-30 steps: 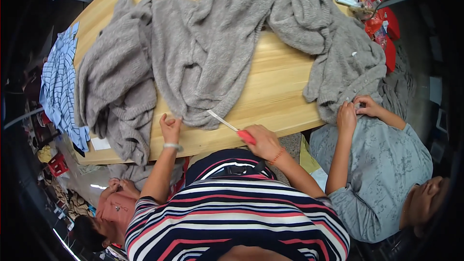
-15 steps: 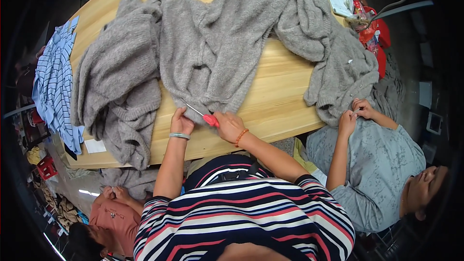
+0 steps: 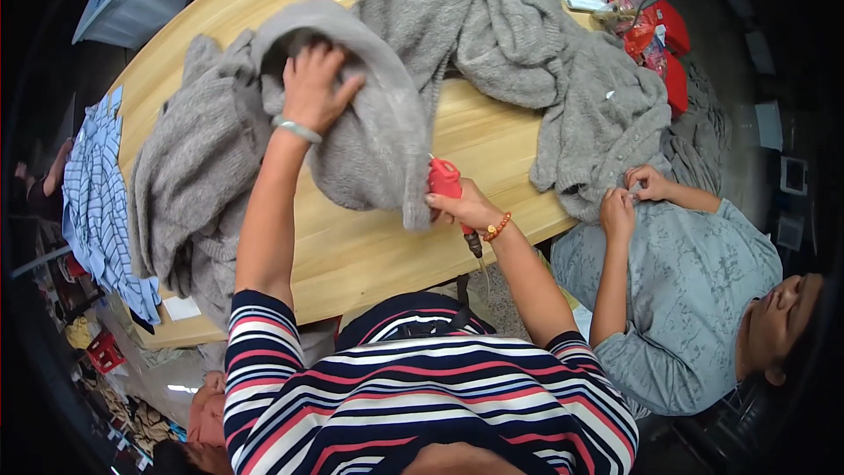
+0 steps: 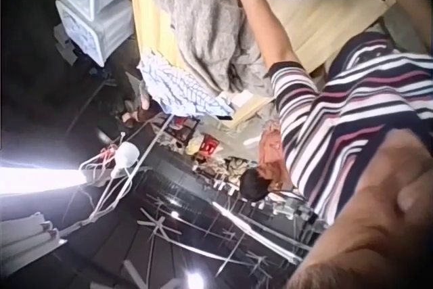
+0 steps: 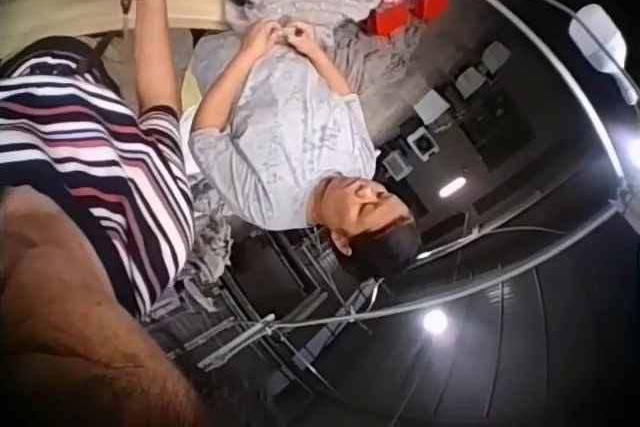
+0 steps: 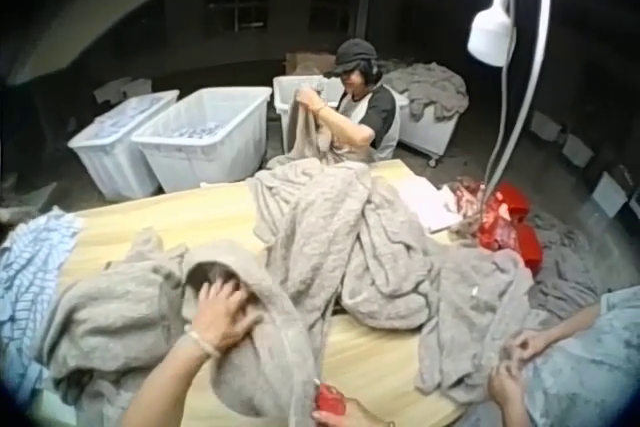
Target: Use scissors to trim loose threads from grey sweaters on a work table.
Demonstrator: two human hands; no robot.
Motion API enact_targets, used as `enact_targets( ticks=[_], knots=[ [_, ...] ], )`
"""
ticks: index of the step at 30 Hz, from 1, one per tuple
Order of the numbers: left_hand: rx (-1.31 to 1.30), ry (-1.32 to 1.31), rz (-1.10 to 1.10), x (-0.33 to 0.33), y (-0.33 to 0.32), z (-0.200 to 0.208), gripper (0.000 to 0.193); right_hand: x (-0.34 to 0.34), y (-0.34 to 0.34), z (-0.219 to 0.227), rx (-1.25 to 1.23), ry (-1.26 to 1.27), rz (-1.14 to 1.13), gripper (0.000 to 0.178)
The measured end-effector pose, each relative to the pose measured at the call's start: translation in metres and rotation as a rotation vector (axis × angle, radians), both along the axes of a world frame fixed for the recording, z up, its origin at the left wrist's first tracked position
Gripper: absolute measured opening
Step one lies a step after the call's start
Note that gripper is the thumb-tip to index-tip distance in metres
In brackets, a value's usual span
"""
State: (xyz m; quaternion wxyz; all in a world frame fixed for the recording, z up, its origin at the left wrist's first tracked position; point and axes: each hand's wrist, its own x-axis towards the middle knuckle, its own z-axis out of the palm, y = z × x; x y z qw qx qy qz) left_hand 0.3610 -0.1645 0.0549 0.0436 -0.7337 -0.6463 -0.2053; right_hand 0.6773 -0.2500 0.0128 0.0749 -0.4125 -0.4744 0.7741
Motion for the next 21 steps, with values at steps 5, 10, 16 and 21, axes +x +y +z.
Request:
enact_targets(
  ticks=[5,10,16,21],
  knots=[
    [-0.121,-0.202,-0.146,0.026,-0.023,-0.072,0.045,0.055,-0.01,-0.054,0.305,-0.541,-0.236,0.031],
    [-0.147,-0.256,-0.274,0.072,-0.063,-0.096,0.045,0.057,-0.012,-0.013,0.551,-0.675,-0.189,0.031],
    [-0.215,-0.28,-0.326,0.138,-0.035,-0.123,0.054,0.06,-0.008,0.004,0.631,-0.743,-0.111,0.029],
    [-0.271,-0.122,-0.293,0.167,0.001,-0.149,0.061,0.072,-0.01,0.009,0.648,-0.814,-0.022,0.032]
  ],
)
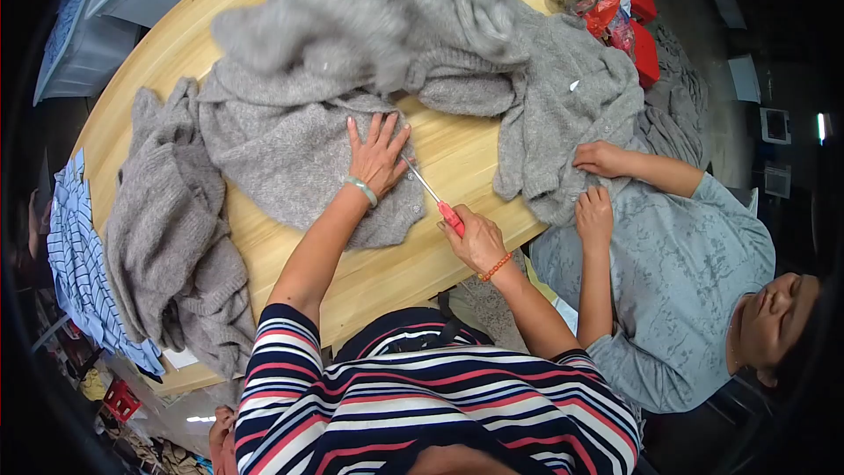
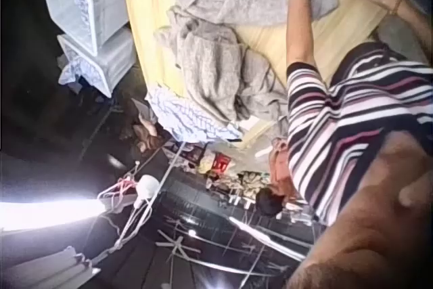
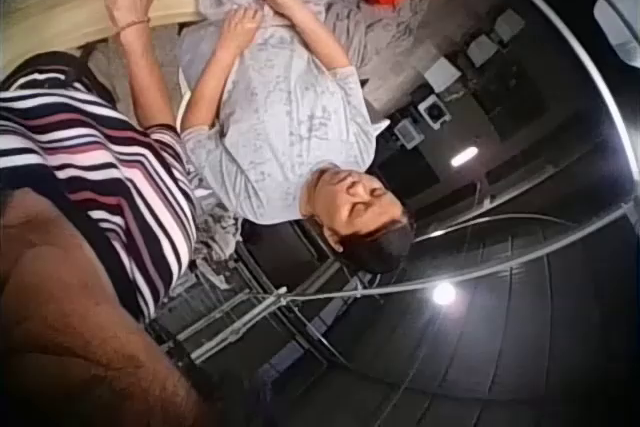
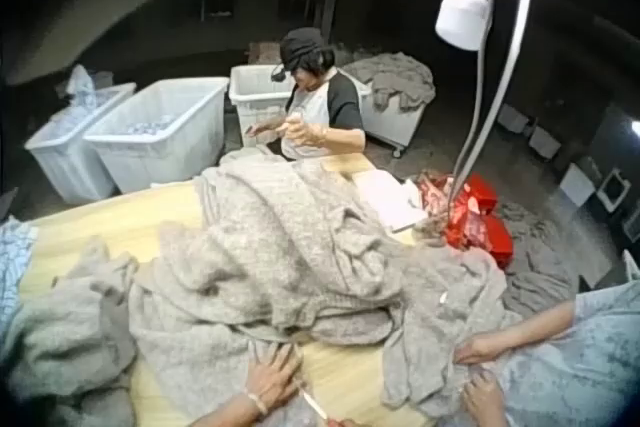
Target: Use scissors to trim loose threads from grey sweaters on a work table.
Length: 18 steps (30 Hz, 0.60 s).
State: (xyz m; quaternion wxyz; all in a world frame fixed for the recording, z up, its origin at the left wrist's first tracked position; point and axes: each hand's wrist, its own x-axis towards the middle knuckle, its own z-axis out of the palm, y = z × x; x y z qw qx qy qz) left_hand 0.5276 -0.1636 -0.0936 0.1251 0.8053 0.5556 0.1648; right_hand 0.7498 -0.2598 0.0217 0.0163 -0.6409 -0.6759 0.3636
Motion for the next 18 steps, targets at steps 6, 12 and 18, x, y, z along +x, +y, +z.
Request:
enact_targets(
  ticks=[6,12,18],
  knots=[
    [-0.1,0.112,-0.04,0.006,-0.007,-0.001,0.07,0.01,0.003,0.01,-0.034,-0.098,0.034,0.031],
    [-0.133,0.103,-0.082,-0.016,-0.065,0.007,0.073,-0.007,0.014,0.022,-0.056,-0.13,0.139,0.029],
    [-0.164,0.128,-0.107,-0.025,-0.089,0.009,0.071,-0.026,0.013,0.014,-0.057,-0.132,0.215,0.027]
  ],
)
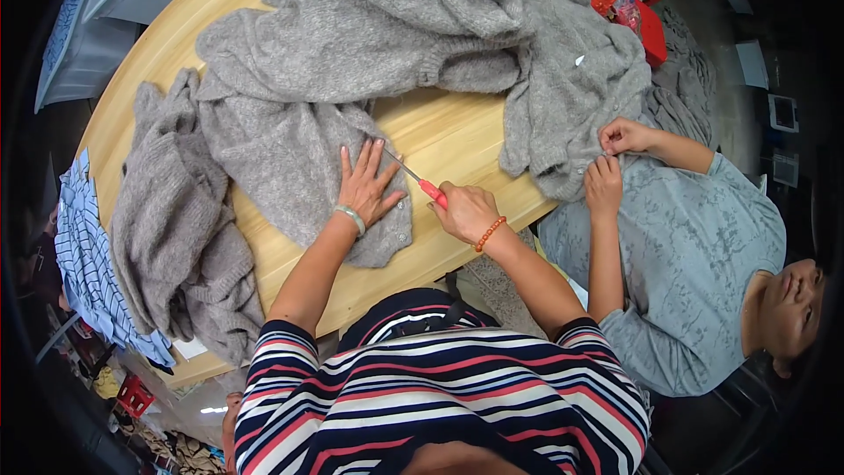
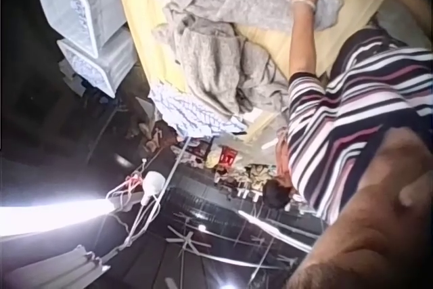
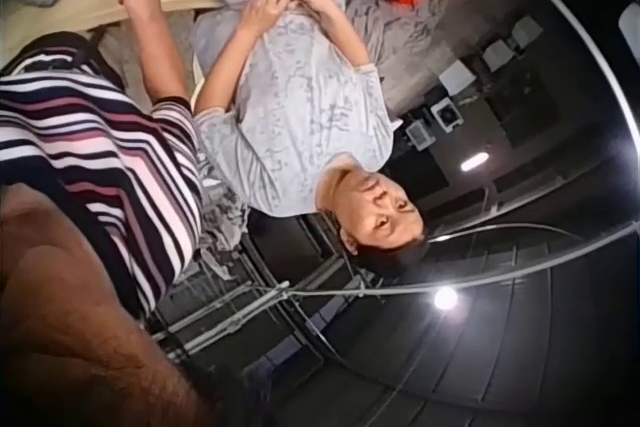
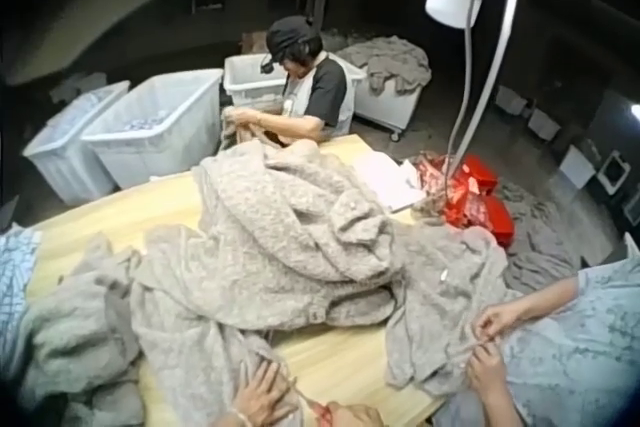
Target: Use scissors to trim loose threads from grey sweaters on a work table.
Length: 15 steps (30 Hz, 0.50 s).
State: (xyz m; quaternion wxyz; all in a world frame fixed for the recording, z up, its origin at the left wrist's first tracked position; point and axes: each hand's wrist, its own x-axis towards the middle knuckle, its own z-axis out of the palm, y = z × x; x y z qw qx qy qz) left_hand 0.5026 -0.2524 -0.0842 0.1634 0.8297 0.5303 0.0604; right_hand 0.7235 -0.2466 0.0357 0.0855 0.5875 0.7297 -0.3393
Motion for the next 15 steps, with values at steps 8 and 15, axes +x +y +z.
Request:
enact_targets(
  ticks=[8,15],
  knots=[
    [0.037,0.008,0.03,0.0,-0.007,-0.011,0.066,0.026,-0.081,0.022,-0.19,-0.04,0.067,0.032],
    [0.03,0.032,0.081,0.018,-0.058,-0.011,0.055,0.034,-0.124,0.026,-0.178,-0.037,-0.017,0.028]
  ],
)
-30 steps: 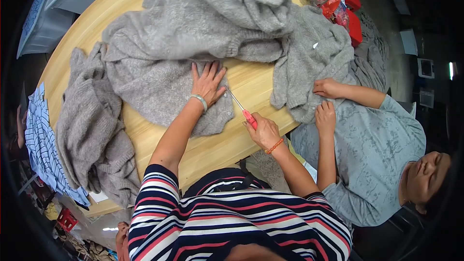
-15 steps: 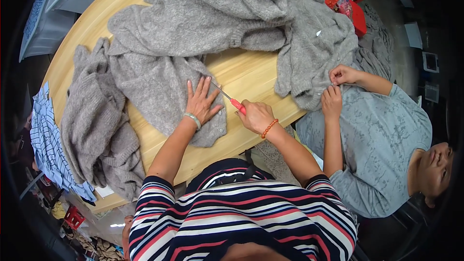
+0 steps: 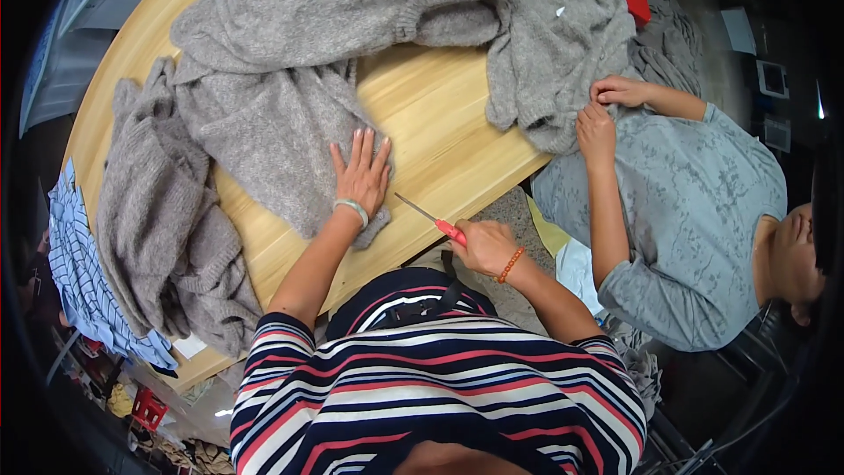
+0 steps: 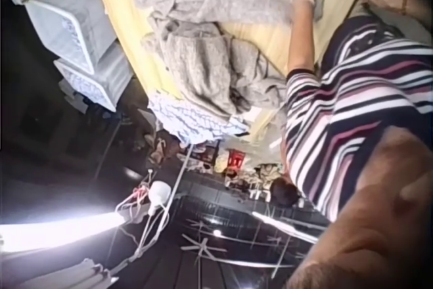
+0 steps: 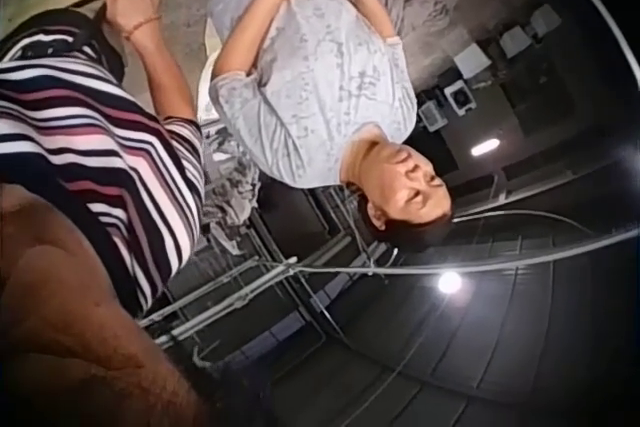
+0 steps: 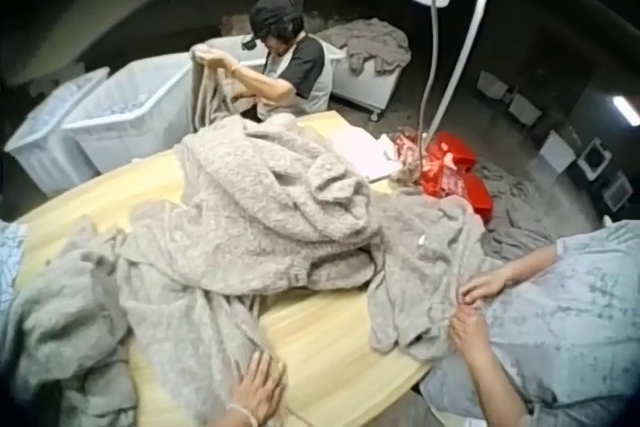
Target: Use scissors to trim loose threads from grey sweaters on a work table.
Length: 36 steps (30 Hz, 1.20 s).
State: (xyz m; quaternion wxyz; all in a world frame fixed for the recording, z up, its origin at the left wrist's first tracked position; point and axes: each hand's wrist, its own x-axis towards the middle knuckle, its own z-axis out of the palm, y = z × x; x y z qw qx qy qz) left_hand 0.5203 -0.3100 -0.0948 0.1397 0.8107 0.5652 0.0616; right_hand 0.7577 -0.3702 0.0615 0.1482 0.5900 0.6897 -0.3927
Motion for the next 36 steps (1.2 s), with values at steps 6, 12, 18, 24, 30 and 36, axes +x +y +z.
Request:
enact_targets(
  ticks=[6,12,18,24,30,36],
  knots=[
    [-0.045,-0.048,0.024,-0.007,-0.034,-0.002,0.056,-0.004,-0.03,0.001,-0.027,0.051,0.018,0.028],
    [0.0,-0.054,0.053,-0.01,-0.033,-0.009,0.054,-0.006,-0.039,0.004,-0.072,0.132,0.085,0.028],
    [-0.029,-0.055,-0.05,-0.028,-0.053,-0.001,0.054,-0.005,-0.034,0.007,0.082,0.054,0.029,0.026],
    [-0.016,-0.039,-0.045,-0.02,-0.05,0.008,0.052,-0.03,-0.005,0.003,0.143,0.048,-0.019,0.025],
    [0.021,-0.035,0.006,-0.021,-0.044,-0.001,0.05,-0.021,-0.012,0.008,0.076,0.034,0.15,0.027],
    [0.01,-0.07,0.075,-0.023,-0.048,0.012,0.052,-0.01,-0.039,0.007,-0.027,0.071,0.179,0.03]
  ],
)
